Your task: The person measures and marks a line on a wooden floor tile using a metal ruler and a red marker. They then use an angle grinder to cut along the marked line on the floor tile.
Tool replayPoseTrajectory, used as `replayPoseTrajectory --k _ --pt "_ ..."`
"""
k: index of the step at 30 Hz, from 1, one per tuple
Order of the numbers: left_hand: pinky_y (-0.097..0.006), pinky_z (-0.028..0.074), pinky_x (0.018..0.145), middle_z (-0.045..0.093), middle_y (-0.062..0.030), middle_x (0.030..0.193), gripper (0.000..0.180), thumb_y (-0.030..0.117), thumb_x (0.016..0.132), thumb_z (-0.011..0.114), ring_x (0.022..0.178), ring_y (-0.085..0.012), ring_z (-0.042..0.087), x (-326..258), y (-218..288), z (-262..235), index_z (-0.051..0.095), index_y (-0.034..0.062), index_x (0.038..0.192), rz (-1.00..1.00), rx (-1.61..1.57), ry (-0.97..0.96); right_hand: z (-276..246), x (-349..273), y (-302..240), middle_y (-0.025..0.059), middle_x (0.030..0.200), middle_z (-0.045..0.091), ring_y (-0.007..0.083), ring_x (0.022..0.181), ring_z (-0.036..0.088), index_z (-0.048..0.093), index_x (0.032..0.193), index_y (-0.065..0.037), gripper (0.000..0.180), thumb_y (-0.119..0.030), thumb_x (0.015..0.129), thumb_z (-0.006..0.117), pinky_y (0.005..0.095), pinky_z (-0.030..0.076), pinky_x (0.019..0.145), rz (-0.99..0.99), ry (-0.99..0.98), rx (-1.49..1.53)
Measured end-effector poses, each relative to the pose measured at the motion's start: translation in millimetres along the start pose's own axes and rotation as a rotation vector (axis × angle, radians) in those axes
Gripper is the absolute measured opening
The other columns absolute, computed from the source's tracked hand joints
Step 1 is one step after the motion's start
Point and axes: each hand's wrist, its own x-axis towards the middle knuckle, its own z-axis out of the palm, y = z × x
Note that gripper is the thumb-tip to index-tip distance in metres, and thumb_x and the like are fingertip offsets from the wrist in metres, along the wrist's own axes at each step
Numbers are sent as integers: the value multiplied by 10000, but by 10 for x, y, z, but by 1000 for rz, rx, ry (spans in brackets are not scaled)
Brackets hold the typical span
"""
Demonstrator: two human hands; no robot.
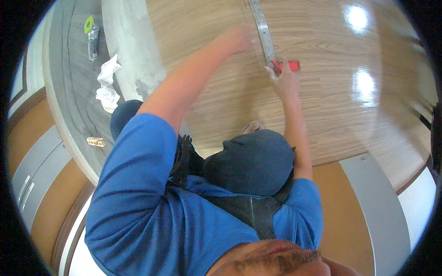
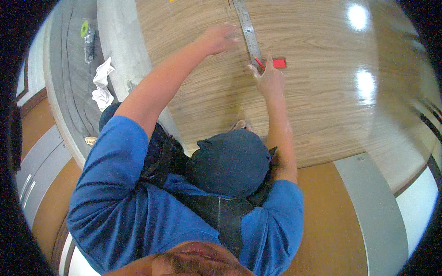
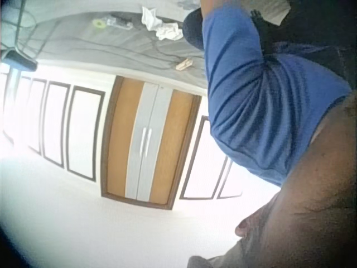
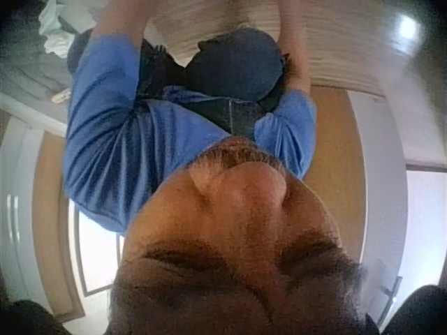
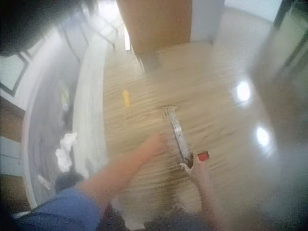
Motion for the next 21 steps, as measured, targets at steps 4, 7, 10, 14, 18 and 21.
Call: replayPoseTrajectory --k 4,7,10,14,18,21 --pt "-494 431 1152 596 -214 1451 550 471 1019 600 1369 -417 526 -631 -236 291 598 143 1460 -82 -60 271 125 102 74 272 877 735 462 853 727 647 1246 16 656 -515 872 736 533 570 801 9 -14 -82" --pt "-487 434 1149 614 -231 1422 574 481 1002 626 1352 -424 539 -995 -132 310 601 132 1458 -151 -167 260 141 89 269 254 860 738 436 834 735 702 1115 9 555 -474 846 753 505 574 783 92 48 -155" --pt "-477 446 1140 623 -244 1407 682 529 935 700 1333 -430 556 -1158 -6 236 604 92 1450 -305 -364 72 75 -115 460 233 853 739 391 821 735 714 1045 9 503 -429 810 791 474 567 759 181 205 31" --pt "-456 489 1091 635 -251 1385 955 586 771 838 1283 -428 599 -1272 258 511 536 40 1494 -105 -326 17 61 -556 464 142 832 724 274 765 691 713 1034 -2 446 -367 809 836 409 540 710 272 135 518" --pt "-450 518 1043 666 -238 1334 1062 491 692 907 1222 -400 647 -1293 640 680 447 43 1538 232 -379 21 403 -1000 114 7 804 679 127 695 601 728 1018 -58 277 -291 895 812 303 476 636 238 -61 1293" --pt "-453 526 1011 691 -223 1262 970 402 688 913 1160 -392 669 -1427 793 378 473 42 1473 172 -657 -277 560 -1096 -206 -52 790 651 64 654 540 734 996 -95 165 -244 944 782 244 405 600 293 -169 1567"
